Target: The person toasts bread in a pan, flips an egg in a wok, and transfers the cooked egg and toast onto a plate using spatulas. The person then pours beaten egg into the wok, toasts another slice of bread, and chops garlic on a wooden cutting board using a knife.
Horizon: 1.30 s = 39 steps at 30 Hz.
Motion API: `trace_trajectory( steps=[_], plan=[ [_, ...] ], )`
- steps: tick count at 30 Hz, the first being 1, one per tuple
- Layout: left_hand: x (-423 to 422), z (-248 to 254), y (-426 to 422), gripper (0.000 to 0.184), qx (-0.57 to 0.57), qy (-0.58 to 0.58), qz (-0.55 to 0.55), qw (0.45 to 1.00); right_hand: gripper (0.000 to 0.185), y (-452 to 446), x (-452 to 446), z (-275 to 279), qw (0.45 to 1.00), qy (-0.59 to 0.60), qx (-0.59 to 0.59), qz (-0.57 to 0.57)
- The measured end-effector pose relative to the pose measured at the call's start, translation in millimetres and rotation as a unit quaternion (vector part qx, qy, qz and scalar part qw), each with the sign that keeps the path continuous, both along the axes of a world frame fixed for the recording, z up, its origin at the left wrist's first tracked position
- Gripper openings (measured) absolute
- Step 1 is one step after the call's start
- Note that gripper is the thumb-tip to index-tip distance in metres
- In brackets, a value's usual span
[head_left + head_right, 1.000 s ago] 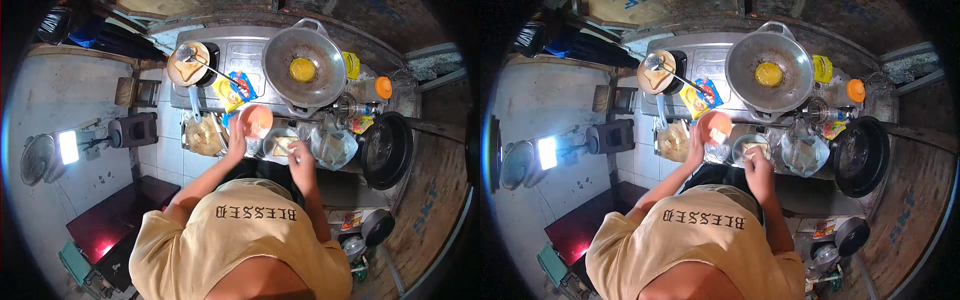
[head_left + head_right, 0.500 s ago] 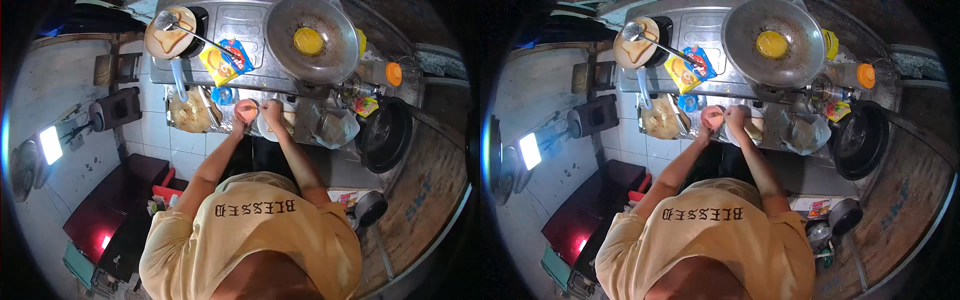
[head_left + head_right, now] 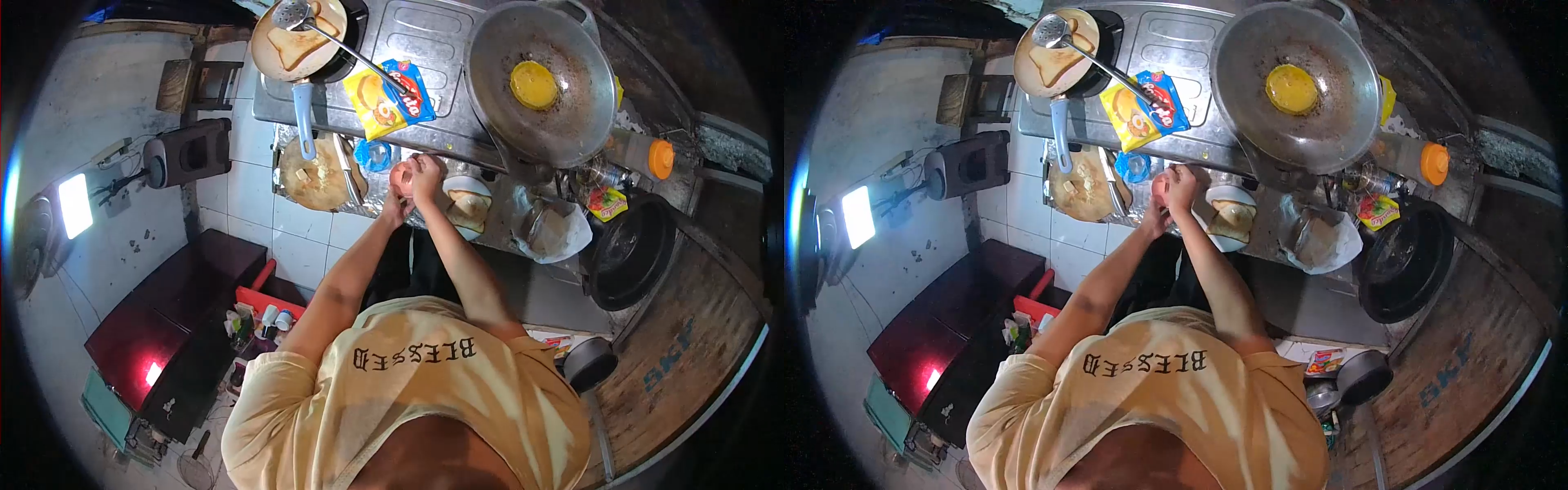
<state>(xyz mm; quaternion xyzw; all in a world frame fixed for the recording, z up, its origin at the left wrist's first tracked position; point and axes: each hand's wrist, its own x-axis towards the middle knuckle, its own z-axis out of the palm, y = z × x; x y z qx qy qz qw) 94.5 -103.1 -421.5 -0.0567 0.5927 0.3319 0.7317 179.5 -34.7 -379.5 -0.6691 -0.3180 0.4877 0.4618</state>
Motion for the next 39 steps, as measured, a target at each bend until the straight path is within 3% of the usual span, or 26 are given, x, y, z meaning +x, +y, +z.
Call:
trace_trajectory(
  steps=[2, 4, 9, 13, 14, 16, 17, 19, 20, 22, 24, 26, 27, 29, 30, 33, 34, 36, 39],
  plan=[
    [-5, 2, 1, 0.053, -0.014, -0.04, -0.017, 0.999, 0.01, 4, -6, -3, 0.999, -0.046, 0.003, -0.002],
    [-11, -6, -2, 0.059, -0.015, -0.055, -0.014, 0.998, 0.013, 6, -4, 11, 0.982, -0.172, -0.059, 0.055],
    [-21, -2, -5, 0.061, -0.029, -0.069, -0.05, 0.996, 0.016, 5, -11, 14, 0.977, -0.21, -0.03, 0.002],
    [-37, 24, -9, 0.054, -0.03, 0.003, -0.131, 0.991, 0.024, -2, -4, -10, 0.981, -0.189, -0.025, -0.023],
    [-45, 35, -10, 0.054, -0.028, 0.003, -0.13, 0.991, 0.024, -7, -1, -15, 0.989, -0.138, 0.031, -0.05],
    [-59, 60, -13, 0.031, 0.012, 0.025, -0.134, 0.991, 0.025, -11, 4, 26, 0.963, -0.259, -0.066, -0.025],
    [-69, 69, -14, 0.026, 0.01, 0.033, -0.127, 0.991, 0.025, -13, 4, 43, 0.962, -0.264, -0.062, -0.029],
    [-92, 88, -11, 0.025, 0.016, 0.046, -0.109, 0.993, 0.029, -4, -1, 80, 0.897, -0.433, 0.08, -0.036],
    [-104, 97, -13, 0.025, 0.01, 0.064, -0.089, 0.994, 0.029, 9, -3, 100, 0.896, -0.435, 0.085, -0.03],
    [-132, 99, -8, 0.024, 0.067, 0.073, -0.046, 0.994, 0.048, 52, -14, 166, 0.857, -0.479, 0.16, 0.106],
    [-147, 135, 21, 0.024, 0.098, 0.101, -0.001, 0.99, 0.051, 100, -32, 209, 0.838, -0.512, 0.135, 0.134],
    [-169, 147, 51, 0.03, 0.136, 0.153, -0.019, 0.979, 0.047, 142, -38, 196, 0.781, -0.581, 0.134, 0.188],
    [-176, 143, 66, 0.033, 0.169, 0.145, -0.008, 0.975, 0.047, 160, -39, 189, 0.78, -0.579, 0.138, 0.194],
    [-177, 151, 92, 0.038, 0.187, 0.144, -0.001, 0.972, 0.054, 185, -45, 178, 0.9, -0.331, -0.013, 0.284],
    [-173, 167, 107, 0.04, 0.173, 0.15, -0.005, 0.973, 0.054, 187, -53, 184, 0.899, -0.331, -0.01, 0.288],
    [-167, 158, 131, 0.041, 0.27, 0.208, -0.036, 0.94, 0.038, 178, -71, 242, 0.825, -0.454, 0.049, 0.332],
    [-168, 156, 135, 0.041, 0.269, 0.203, -0.036, 0.941, 0.038, 173, -77, 245, 0.824, -0.457, 0.046, 0.332],
    [-167, 156, 144, 0.038, 0.351, 0.086, -0.031, 0.932, 0.037, 167, -87, 252, 0.781, -0.528, 0.076, 0.323],
    [-166, 159, 148, 0.037, 0.336, 0.044, -0.05, 0.939, 0.034, 159, -111, 265, 0.757, -0.559, 0.069, 0.331]
  ],
)
